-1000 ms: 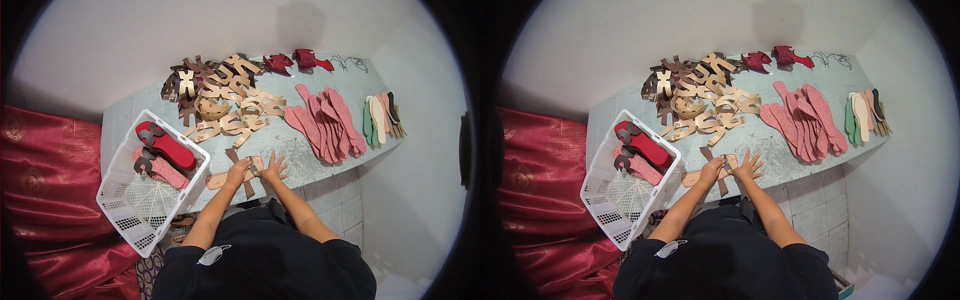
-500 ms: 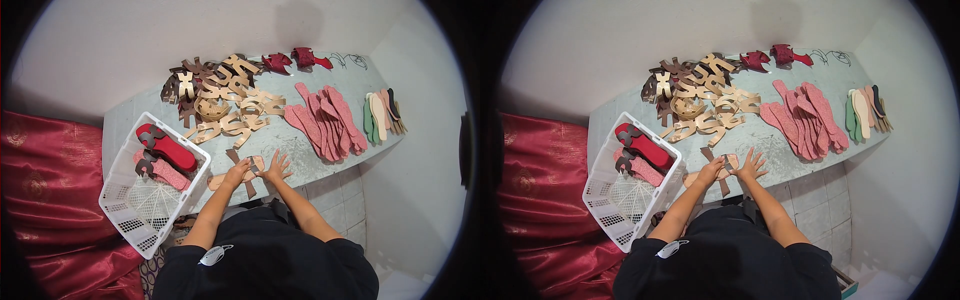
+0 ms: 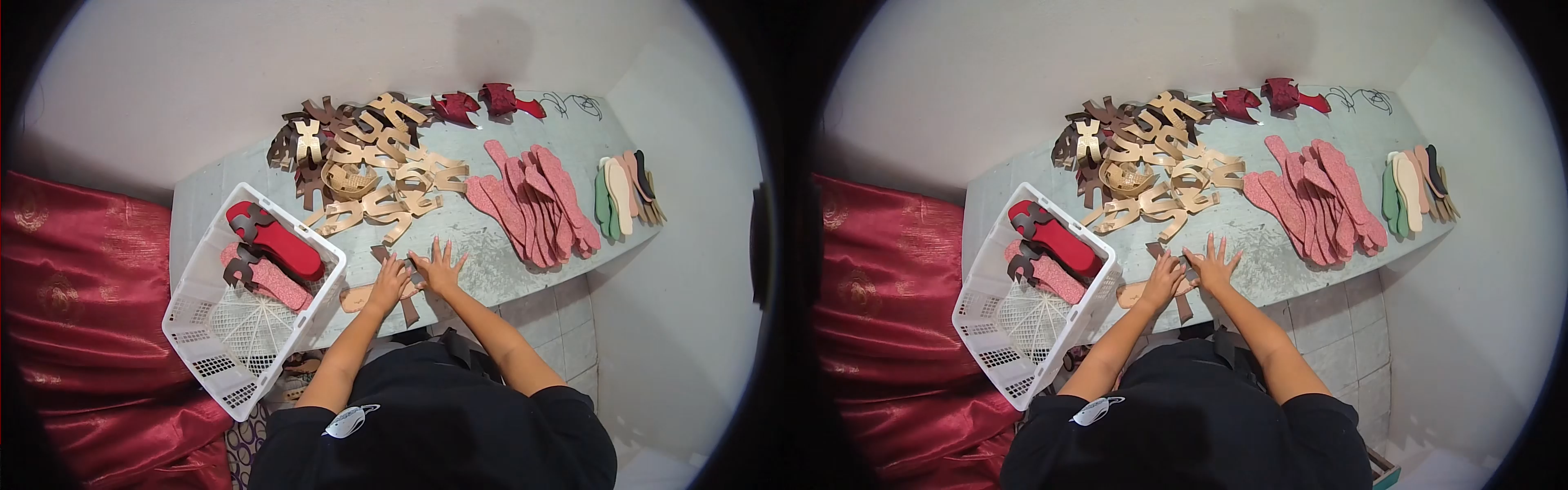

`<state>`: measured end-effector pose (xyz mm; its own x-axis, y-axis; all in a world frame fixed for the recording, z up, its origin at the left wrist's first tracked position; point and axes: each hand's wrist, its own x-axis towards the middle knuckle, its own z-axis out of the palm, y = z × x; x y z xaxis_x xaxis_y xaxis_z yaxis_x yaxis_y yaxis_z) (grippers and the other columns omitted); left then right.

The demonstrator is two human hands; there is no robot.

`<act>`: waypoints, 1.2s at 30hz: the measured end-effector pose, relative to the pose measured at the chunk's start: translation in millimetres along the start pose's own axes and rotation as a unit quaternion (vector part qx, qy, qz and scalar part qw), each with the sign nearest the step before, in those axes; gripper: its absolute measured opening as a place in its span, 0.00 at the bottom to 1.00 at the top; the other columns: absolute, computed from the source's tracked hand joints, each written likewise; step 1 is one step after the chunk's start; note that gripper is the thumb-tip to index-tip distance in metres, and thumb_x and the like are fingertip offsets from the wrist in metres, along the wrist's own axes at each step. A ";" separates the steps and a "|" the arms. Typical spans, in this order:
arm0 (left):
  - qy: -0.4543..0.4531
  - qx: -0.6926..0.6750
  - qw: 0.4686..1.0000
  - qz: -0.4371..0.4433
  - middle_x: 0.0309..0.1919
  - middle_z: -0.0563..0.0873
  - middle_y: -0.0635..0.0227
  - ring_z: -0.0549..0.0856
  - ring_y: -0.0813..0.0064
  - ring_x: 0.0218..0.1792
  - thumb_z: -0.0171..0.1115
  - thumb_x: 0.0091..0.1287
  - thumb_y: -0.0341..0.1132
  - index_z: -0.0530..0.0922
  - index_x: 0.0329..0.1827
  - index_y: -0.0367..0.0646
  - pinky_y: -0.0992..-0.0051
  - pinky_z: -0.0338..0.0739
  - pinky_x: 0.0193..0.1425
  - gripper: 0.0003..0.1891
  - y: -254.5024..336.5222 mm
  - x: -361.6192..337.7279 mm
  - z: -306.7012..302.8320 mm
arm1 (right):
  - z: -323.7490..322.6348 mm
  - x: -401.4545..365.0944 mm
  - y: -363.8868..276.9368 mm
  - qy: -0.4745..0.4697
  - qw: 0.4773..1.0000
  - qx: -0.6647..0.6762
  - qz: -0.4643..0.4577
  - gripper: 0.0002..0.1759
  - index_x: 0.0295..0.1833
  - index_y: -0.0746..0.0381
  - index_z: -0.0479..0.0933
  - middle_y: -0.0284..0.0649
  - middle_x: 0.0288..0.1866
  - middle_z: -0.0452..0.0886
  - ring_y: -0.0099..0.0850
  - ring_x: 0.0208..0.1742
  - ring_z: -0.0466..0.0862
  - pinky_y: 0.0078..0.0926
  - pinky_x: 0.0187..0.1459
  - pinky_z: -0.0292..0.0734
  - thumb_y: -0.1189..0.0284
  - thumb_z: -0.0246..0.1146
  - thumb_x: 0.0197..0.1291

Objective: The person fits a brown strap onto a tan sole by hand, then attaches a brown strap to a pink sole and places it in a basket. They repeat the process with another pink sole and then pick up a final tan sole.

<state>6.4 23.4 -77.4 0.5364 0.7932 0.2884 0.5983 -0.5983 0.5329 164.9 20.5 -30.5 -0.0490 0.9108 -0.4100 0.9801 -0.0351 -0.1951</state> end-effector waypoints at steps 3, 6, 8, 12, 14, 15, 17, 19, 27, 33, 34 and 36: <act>-0.012 0.041 0.999 -0.015 0.48 0.72 0.60 0.64 0.54 0.61 0.57 0.59 0.34 0.77 0.43 0.45 0.47 0.52 0.64 0.10 1.5 -2.4 1.0 | -3.4 2.5 -0.4 -0.013 1.000 0.008 0.000 0.50 0.64 0.20 0.49 0.45 0.73 0.30 0.52 0.71 0.32 0.75 0.55 0.30 0.55 0.71 0.35; -0.013 0.061 0.998 -0.028 0.48 0.72 0.61 0.64 0.58 0.61 0.56 0.59 0.36 0.78 0.44 0.48 0.45 0.48 0.64 0.11 3.1 -4.5 1.0 | -4.4 4.2 -1.5 -0.019 1.000 0.002 0.000 0.50 0.63 0.20 0.49 0.44 0.73 0.30 0.52 0.71 0.31 0.75 0.55 0.30 0.55 0.71 0.35; -0.011 0.073 0.997 -0.033 0.48 0.72 0.62 0.65 0.59 0.60 0.56 0.59 0.37 0.78 0.44 0.49 0.45 0.48 0.64 0.11 3.9 -5.3 1.7 | -7.0 6.3 -1.1 -0.034 0.999 -0.001 -0.004 0.49 0.63 0.20 0.50 0.44 0.73 0.30 0.52 0.71 0.30 0.76 0.55 0.29 0.55 0.71 0.35; -0.023 0.099 0.994 -0.046 0.47 0.71 0.64 0.67 0.62 0.57 0.56 0.59 0.39 0.78 0.45 0.51 0.45 0.47 0.63 0.12 7.7 -5.1 -4.2 | -13.9 10.7 -1.3 -0.064 0.998 -0.012 -0.026 0.48 0.62 0.21 0.53 0.43 0.73 0.30 0.53 0.71 0.29 0.77 0.54 0.27 0.52 0.71 0.34; -0.020 0.104 0.993 -0.046 0.46 0.71 0.64 0.67 0.62 0.55 0.56 0.59 0.39 0.78 0.45 0.51 0.45 0.48 0.63 0.12 11.8 -4.3 -8.4 | -11.9 12.9 1.6 -0.067 0.997 -0.018 -0.035 0.48 0.62 0.21 0.54 0.42 0.73 0.30 0.53 0.71 0.29 0.77 0.54 0.26 0.51 0.71 0.33; -0.017 0.106 0.993 -0.044 0.45 0.71 0.63 0.67 0.62 0.54 0.57 0.58 0.38 0.78 0.45 0.51 0.46 0.49 0.63 0.12 11.5 -4.6 -7.9 | -12.4 13.3 1.9 -0.070 0.996 -0.024 -0.042 0.48 0.62 0.21 0.54 0.42 0.73 0.30 0.53 0.71 0.29 0.77 0.54 0.26 0.50 0.71 0.32; -0.016 0.072 0.996 -0.055 0.44 0.70 0.61 0.67 0.61 0.53 0.57 0.58 0.37 0.77 0.47 0.51 0.49 0.52 0.62 0.13 10.2 -5.8 -7.1 | -12.3 12.6 2.5 -0.071 0.996 -0.019 -0.041 0.47 0.62 0.21 0.54 0.41 0.73 0.31 0.53 0.71 0.29 0.77 0.54 0.26 0.50 0.71 0.33; -0.014 0.038 0.997 -0.068 0.43 0.70 0.60 0.68 0.60 0.52 0.57 0.58 0.36 0.77 0.48 0.50 0.53 0.55 0.61 0.14 7.7 -11.8 -4.1 | -10.3 11.8 3.6 -0.073 0.996 -0.016 -0.042 0.47 0.62 0.21 0.54 0.40 0.73 0.31 0.53 0.71 0.29 0.77 0.54 0.26 0.51 0.70 0.33; 0.142 -0.072 0.967 -0.199 0.49 0.67 0.52 0.68 0.54 0.51 0.58 0.56 0.30 0.64 0.60 0.41 0.64 0.62 0.57 0.26 -1.7 -23.8 -8.9 | 0.6 14.9 8.4 -0.048 0.997 -0.021 -0.054 0.46 0.62 0.20 0.53 0.37 0.73 0.32 0.54 0.71 0.28 0.78 0.53 0.26 0.52 0.70 0.35; 0.182 -0.154 0.920 -0.312 0.45 0.74 0.56 0.74 0.60 0.46 0.63 0.53 0.33 0.58 0.61 0.36 0.65 0.67 0.52 0.33 -30.4 -5.9 2.9 | -3.0 15.6 7.5 -0.070 0.996 -0.024 -0.057 0.47 0.63 0.20 0.52 0.37 0.74 0.32 0.55 0.70 0.28 0.78 0.53 0.26 0.50 0.69 0.35; 0.171 -0.188 0.904 -0.344 0.43 0.75 0.58 0.76 0.62 0.42 0.64 0.53 0.33 0.58 0.61 0.34 0.67 0.69 0.49 0.34 -34.8 -2.1 5.3 | -2.5 16.2 8.5 -0.069 0.996 -0.024 -0.056 0.47 0.63 0.20 0.52 0.37 0.74 0.32 0.55 0.70 0.28 0.78 0.53 0.26 0.50 0.69 0.35; 0.152 -0.229 0.894 -0.354 0.40 0.76 0.58 0.76 0.66 0.39 0.64 0.52 0.33 0.62 0.58 0.35 0.70 0.71 0.45 0.31 -42.3 6.1 5.9 | -1.3 16.5 9.3 -0.070 0.996 -0.023 -0.055 0.47 0.63 0.19 0.52 0.37 0.74 0.33 0.55 0.70 0.28 0.78 0.53 0.26 0.49 0.69 0.34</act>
<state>-12.2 52.9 -102.9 -0.1087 0.9905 -0.0847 0.3808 0.1202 0.9168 173.4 35.7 -38.0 -0.1804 0.8417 -0.5089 0.9748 0.0838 -0.2069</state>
